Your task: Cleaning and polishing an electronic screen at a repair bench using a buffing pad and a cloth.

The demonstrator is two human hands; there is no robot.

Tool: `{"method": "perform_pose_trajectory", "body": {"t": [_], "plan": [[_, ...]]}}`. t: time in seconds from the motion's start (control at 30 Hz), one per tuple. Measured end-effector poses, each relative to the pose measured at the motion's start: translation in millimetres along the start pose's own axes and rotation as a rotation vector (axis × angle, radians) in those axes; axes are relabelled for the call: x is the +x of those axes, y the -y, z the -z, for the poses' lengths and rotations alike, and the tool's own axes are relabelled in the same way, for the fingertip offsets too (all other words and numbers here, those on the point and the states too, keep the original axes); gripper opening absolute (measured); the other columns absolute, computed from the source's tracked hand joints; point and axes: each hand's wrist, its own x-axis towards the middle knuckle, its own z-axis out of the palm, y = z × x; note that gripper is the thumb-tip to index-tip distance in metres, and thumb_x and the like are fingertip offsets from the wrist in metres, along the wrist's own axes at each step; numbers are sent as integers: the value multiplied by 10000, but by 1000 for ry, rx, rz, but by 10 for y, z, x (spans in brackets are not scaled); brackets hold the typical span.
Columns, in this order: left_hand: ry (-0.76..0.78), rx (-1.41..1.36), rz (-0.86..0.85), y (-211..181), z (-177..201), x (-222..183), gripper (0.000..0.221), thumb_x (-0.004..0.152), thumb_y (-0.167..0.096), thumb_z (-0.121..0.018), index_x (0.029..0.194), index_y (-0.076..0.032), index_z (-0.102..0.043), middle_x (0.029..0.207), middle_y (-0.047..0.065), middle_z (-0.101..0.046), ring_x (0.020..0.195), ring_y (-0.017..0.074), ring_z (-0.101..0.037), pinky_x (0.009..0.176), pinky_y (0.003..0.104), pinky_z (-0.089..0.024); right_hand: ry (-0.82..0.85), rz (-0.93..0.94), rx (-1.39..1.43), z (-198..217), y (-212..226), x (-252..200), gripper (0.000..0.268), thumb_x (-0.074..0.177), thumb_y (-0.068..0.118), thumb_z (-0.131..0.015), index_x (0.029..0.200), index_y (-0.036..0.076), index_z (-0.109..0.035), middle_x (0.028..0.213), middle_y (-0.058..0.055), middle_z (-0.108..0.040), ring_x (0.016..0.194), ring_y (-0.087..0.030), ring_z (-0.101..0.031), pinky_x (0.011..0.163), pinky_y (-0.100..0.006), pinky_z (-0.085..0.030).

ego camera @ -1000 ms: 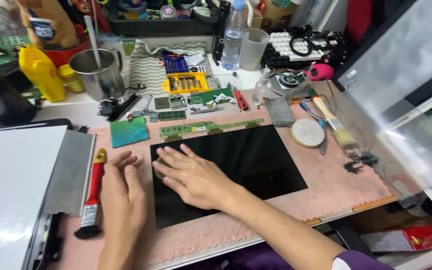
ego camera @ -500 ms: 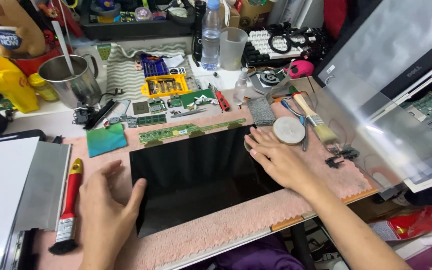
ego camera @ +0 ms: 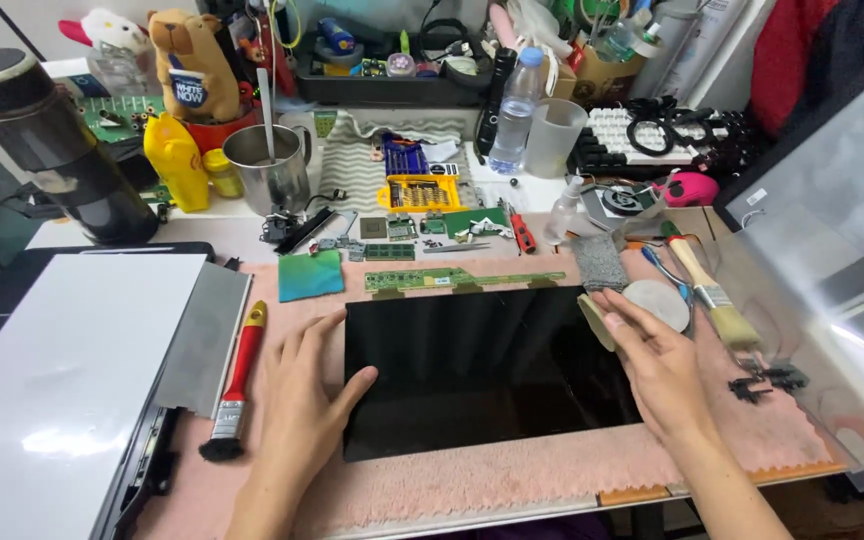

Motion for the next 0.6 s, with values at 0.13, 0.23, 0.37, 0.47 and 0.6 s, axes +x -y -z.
{"method": "perform_pose_trajectory", "body": {"t": [0.13, 0.23, 0.37, 0.47, 0.6], "plan": [[23, 18, 64, -73, 39, -8, 792, 950, -476, -860, 1670, -281, -595, 1644, 77, -593, 1524, 356, -473, 1219, 580, -397, -58, -47, 152, 5, -29, 96, 444, 1083, 18, -630, 1519, -44, -687, 1518, -212, -758, 1430, -267, -715, 1269, -347, -562], [26, 13, 71, -74, 35, -9, 772, 953, -464, -855, 1664, -308, -600, 1637, 80, -594, 1519, 359, -480, 1231, 581, -388, -86, -13, 94, 7, -50, 109, 426, 1092, 4, -638, 1512, -25, -704, 1497, -172, -773, 1414, -212, -722, 1264, -314, -572], [31, 37, 77, -61, 86, -5, 758, 955, -457, -852, 1655, -318, -600, 1635, 63, -596, 1534, 359, -483, 1217, 588, -397, -54, -22, 66, -47, -78, 91, 454, 1060, 13, -672, 1511, -23, -710, 1489, -160, -780, 1422, -200, -714, 1276, -319, -557], [45, 36, 91, -47, 123, 3, 770, 945, -422, -861, 1658, -316, -591, 1633, 55, -609, 1525, 378, -484, 1207, 600, -400, -14, 13, 20, -61, -135, 102, 458, 1053, 6, -679, 1509, -20, -714, 1497, -159, -782, 1432, -198, -714, 1279, -314, -556], [50, 31, 22, 48, 128, -10, 814, 974, -454, -837, 1700, -241, -536, 1639, 49, -628, 1529, 392, -461, 1191, 619, -385, 24, 150, -215, -245, -46, -16, 456, 1019, 108, -755, 1472, 53, -765, 1495, -109, -802, 1404, -140, -722, 1253, -275, -554]]}}
